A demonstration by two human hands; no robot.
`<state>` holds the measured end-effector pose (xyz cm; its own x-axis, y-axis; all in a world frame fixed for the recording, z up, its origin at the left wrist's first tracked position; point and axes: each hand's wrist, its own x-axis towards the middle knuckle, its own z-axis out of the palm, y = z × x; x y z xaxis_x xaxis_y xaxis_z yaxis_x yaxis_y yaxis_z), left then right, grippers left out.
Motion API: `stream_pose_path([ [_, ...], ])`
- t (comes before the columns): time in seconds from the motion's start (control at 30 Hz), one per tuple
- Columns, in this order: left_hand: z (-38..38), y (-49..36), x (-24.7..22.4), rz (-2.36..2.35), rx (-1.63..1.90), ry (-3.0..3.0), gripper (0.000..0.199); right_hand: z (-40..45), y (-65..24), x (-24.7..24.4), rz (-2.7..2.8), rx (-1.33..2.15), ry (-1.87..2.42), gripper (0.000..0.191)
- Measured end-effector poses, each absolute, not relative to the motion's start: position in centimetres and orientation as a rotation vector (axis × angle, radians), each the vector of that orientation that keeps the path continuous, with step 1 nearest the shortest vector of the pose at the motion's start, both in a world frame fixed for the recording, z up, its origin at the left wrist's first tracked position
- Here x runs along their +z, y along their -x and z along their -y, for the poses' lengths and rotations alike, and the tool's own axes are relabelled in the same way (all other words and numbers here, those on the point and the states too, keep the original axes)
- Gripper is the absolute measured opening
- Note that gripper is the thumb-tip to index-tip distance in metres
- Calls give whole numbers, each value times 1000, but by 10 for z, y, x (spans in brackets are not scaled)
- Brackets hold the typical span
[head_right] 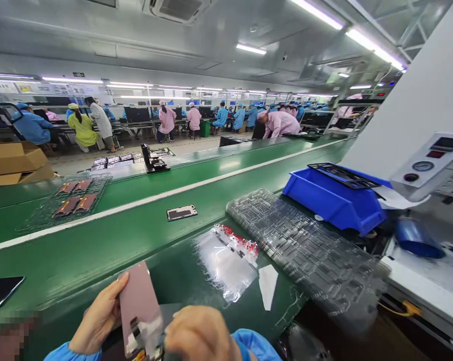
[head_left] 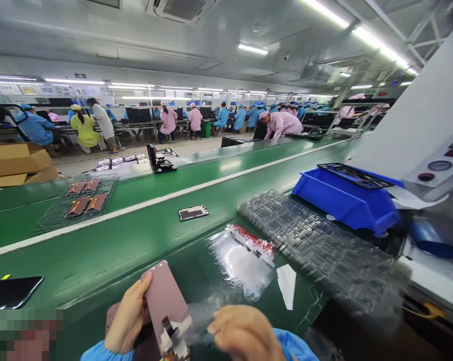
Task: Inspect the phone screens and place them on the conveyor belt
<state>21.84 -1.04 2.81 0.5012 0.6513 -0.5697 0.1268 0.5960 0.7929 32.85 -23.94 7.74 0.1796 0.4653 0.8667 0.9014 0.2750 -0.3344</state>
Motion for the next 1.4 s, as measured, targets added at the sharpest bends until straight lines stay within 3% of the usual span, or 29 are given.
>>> stream_pose_path([
  [0.17, 2, -221, 41, -1031, 397, -924, 9, 268, -413, 69, 959, -274, 1760, 21],
  [0.33, 14, -223, 53, -946, 377, -906, 13, 272, -507, 6, 684, -167, 1986, 26],
  [0.47, 20, -224, 63, -899, 363, -904, 17, 268, -537, -34, 599, -133, 2100, 16],
  [0.57, 20, -227, 68, -864, 346, -929, 21, 264, -533, -35, 571, -147, 2069, 13],
  [0.73, 25, -248, 70, -724, 270, -1017, 29, 239, -481, -4, 664, 62, 1830, 39],
  [0.87, 41, -278, 67, -514, 202, -1138, 38, 200, -422, 9, 835, 590, 1528, 87],
  [0.93, 44, -294, 63, -440, 142, -1241, 45, 183, -404, 6, 707, 1060, 1173, 98],
  [1.03, 25, -322, 51, -402, 118, -1445, 53, 170, -401, -8, 512, 1361, 768, 95],
  [1.2, -68, -367, 23, -632, 234, -1912, 36, 167, -420, -32, 443, 1275, 608, 81],
  [1.3, -125, -376, 9, -799, 243, -2130, 52, 168, -430, -40, 422, 1314, 543, 78],
  [1.4, -158, -369, -1, -849, 190, -2258, 54, 165, -436, -45, 449, 1484, 464, 82],
])
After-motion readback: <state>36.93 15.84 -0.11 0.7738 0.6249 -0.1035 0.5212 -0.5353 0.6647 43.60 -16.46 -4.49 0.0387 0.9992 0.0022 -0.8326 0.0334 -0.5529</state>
